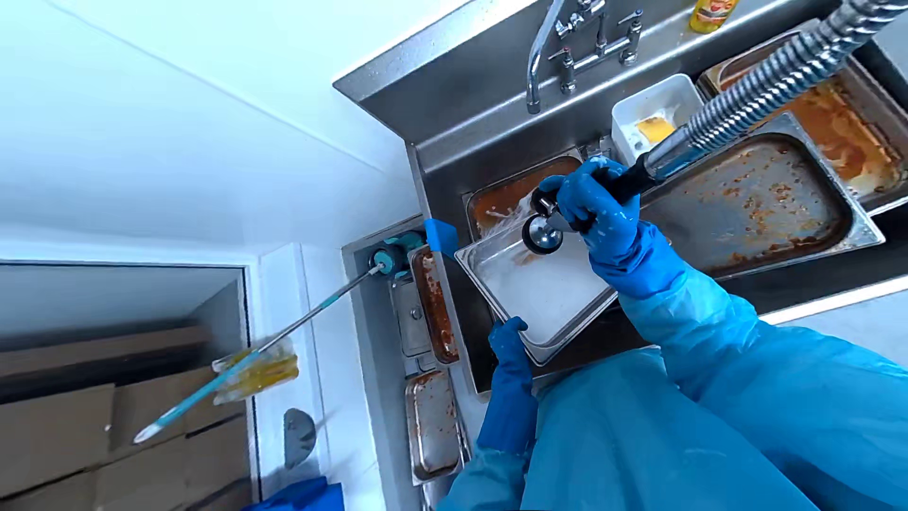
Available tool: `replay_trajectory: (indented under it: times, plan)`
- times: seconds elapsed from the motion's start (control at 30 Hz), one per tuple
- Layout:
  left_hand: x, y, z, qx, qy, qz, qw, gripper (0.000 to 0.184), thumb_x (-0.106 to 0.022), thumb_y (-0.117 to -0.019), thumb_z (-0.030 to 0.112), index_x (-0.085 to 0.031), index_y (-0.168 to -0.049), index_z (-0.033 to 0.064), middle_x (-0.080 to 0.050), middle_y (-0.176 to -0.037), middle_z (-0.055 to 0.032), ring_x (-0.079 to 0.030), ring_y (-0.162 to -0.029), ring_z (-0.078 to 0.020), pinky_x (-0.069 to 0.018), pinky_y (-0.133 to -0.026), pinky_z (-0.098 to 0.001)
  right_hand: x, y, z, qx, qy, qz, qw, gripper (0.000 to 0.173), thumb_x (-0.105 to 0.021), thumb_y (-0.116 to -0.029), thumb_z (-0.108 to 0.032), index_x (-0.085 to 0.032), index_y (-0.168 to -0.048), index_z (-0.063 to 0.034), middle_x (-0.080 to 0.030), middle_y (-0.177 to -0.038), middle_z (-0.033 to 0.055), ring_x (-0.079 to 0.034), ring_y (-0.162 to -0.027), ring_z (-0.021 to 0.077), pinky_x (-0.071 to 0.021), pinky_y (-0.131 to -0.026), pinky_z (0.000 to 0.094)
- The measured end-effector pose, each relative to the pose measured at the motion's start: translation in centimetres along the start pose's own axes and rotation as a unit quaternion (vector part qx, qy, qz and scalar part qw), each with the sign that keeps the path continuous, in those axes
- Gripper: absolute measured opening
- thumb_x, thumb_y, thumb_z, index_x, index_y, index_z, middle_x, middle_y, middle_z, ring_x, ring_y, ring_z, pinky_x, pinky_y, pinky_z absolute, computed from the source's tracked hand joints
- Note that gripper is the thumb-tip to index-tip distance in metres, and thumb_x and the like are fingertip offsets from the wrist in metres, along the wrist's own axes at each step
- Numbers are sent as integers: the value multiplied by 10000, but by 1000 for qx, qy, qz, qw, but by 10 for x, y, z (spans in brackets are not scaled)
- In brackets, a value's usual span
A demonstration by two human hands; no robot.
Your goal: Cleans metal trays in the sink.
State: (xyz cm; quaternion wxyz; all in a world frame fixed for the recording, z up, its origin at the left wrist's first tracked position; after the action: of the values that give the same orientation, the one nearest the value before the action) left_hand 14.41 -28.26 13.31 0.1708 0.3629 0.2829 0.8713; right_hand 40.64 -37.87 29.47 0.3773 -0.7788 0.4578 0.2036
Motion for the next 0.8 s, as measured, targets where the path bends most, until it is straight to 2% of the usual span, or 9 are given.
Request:
replay_trajectory:
  times: [0.13, 0.27, 0.33, 0.4, 0.43, 0.47, 0.57, 0.63, 0.8]
  plan:
    - [3, 7, 3, -29, -44, 22, 998, 251, -757, -701, -29, -694, -943, -50, -695, -920, -233, -671, -875, -367, -551, -741, -579, 30, 0, -7, 21, 53, 8, 998, 141, -630, -921, -69, -592, -789, -101, -518, -564, -25, -555, -529, 129, -603, -772, 465]
    - [3, 10, 9, -42, -73, 42, 996, 293, -769, -696, -24, -726, -986, -29, -714, -943, -219, -682, -904, -364, -552, -770, -589, 28, 8, -12, 6, 21, 41, 999, 164, -608, -914, -53, -572, -763, -106, -496, -534, -17, -546, -506, 142, -600, -759, 471]
    - [4, 11, 11, -47, -82, 46, 994, 325, -771, -690, -13, -738, -1013, -14, -722, -964, -212, -687, -926, -362, -554, -785, -599, 30, 11, -11, 15, 39, 26, 999, 148, -638, -910, -66, -593, -775, -107, -538, -570, -13, -572, -543, 137, -601, -777, 456]
    - [11, 11, 11, -64, -86, 54, 993, 333, -764, -674, -1, -739, -1006, -6, -724, -951, -201, -690, -914, -354, -555, -775, -596, 39, 9, -12, 27, 90, -2, 996, 81, -686, -912, -88, -647, -844, -109, -643, -676, -12, -636, -632, 125, -608, -792, 415]
    - [16, 12, 11, -71, -86, 57, 992, 350, -760, -666, 2, -740, -1016, -6, -723, -955, -202, -688, -917, -356, -551, -777, -602, 44, 5, -13, 37, 99, -8, 994, 62, -692, -908, -87, -662, -857, -107, -658, -696, -12, -645, -650, 122, -607, -791, 410]
    - [20, 12, 11, -77, -89, 60, 991, 360, -756, -661, 12, -742, -1021, 3, -725, -956, -197, -689, -918, -354, -551, -773, -605, 49, 0, -15, 46, 97, -2, 994, 72, -688, -905, -84, -665, -839, -101, -636, -668, -10, -632, -627, 131, -609, -785, 432]
    - [31, 16, 17, -75, -113, 74, 988, 377, -764, -670, 18, -753, -1047, 19, -732, -979, -186, -691, -954, -348, -547, -797, -604, 54, -17, -26, 70, 55, 25, 996, 185, -598, -931, -52, -570, -760, -116, -505, -540, -18, -555, -516, 149, -600, -760, 490]
    - [35, 17, 22, -70, -112, 77, 988, 395, -763, -687, 3, -746, -1081, 6, -729, -1005, -192, -689, -974, -345, -554, -816, -593, 49, -26, -33, 92, 36, 24, 995, 186, -573, -944, -40, -573, -772, -112, -511, -531, -19, -565, -509, 149, -610, -782, 500]
    - [44, 14, 27, -69, -132, 76, 986, 308, -776, -694, -7, -736, -999, -18, -713, -958, -212, -674, -928, -365, -542, -778, -599, 1, -32, -44, 90, -41, -7, 995, 204, -576, -932, -42, -561, -740, -110, -507, -527, -12, -563, -515, 145, -601, -768, 479]
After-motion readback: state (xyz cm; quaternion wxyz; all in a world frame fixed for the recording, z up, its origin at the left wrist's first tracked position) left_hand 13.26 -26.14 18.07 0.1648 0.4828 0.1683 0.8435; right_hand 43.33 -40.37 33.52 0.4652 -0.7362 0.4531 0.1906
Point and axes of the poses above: each hand's wrist, its own y-axis away from the middle knuckle, its own x-axis out of the back of the hand, z = x × y, the point moved 3 cm from there along -y, towards the middle knuckle
